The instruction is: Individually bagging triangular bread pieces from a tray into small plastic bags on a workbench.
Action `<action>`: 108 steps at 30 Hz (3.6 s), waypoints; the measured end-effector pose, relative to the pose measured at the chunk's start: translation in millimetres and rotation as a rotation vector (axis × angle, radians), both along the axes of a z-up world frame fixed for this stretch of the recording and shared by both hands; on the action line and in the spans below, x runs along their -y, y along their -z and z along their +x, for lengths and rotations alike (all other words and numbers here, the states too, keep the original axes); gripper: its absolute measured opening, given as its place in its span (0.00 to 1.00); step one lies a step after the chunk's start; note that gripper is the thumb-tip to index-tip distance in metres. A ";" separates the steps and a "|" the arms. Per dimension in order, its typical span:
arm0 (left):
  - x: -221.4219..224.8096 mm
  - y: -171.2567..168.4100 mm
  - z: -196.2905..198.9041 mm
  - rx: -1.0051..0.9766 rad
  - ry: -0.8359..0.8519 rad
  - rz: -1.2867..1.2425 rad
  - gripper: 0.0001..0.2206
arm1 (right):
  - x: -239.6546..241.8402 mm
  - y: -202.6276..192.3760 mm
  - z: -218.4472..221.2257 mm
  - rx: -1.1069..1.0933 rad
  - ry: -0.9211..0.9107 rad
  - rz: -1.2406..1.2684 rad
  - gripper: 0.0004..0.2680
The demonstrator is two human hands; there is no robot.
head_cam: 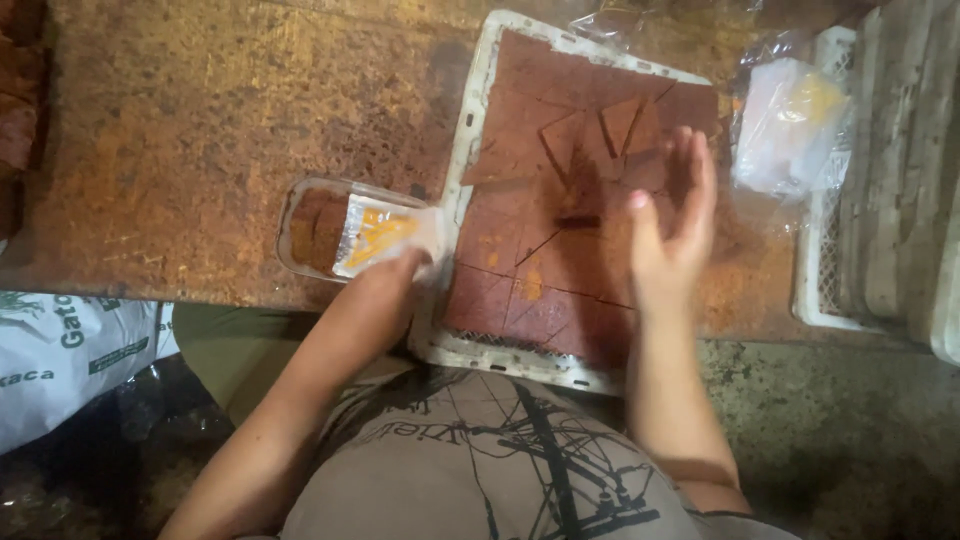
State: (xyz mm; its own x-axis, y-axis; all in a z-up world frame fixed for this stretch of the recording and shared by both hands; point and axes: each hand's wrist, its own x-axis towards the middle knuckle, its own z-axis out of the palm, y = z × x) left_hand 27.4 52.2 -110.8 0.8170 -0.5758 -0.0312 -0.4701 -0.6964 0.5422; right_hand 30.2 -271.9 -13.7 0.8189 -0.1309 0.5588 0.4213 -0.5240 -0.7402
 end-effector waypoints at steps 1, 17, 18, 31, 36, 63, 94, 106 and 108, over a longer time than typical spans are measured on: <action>-3.5 -1.9 -3.9 0.003 -0.002 -0.002 0.21 | 5.3 7.3 7.4 0.003 -0.002 -0.002 0.23; 3.5 -42.1 -21.5 -0.145 -0.376 -0.561 0.08 | 7.4 108.2 25.4 -0.316 0.135 -0.236 0.25; 3.8 -42.1 -23.4 -0.130 -0.374 -0.573 0.08 | 4.3 108.6 26.8 -0.337 0.136 -0.119 0.29; -5.6 -56.7 -46.6 0.039 -0.467 -0.616 0.12 | -66.6 34.0 -34.5 -0.459 -0.320 -0.280 0.15; 9.5 -74.0 -43.2 -0.027 -0.289 -0.520 0.29 | -83.2 12.6 -68.2 -0.215 -0.387 0.007 0.13; -1.6 -34.0 -13.3 -0.070 -0.404 -0.236 0.07 | -50.9 141.8 93.1 -0.338 -0.027 -0.493 0.06; -1.1 -14.5 0.1 -0.020 -0.151 -0.168 0.05 | -41.9 71.4 81.2 -0.029 0.008 -0.140 0.14; -10.0 -48.7 5.7 -0.279 -0.526 -0.579 0.07 | -51.8 75.4 43.4 -0.149 0.056 -0.410 0.14; -5.9 -49.0 5.7 -0.114 -0.427 -0.609 0.13 | -62.6 41.8 18.4 -0.071 -0.058 0.005 0.11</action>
State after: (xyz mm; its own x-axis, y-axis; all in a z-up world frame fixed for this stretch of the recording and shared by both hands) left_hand 33.1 58.0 -61.8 0.9840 -0.1518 0.0938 -0.1442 -0.3666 0.9191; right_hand 48.6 -209.3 -55.5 0.8627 -0.0845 0.4985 0.3974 -0.4963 -0.7719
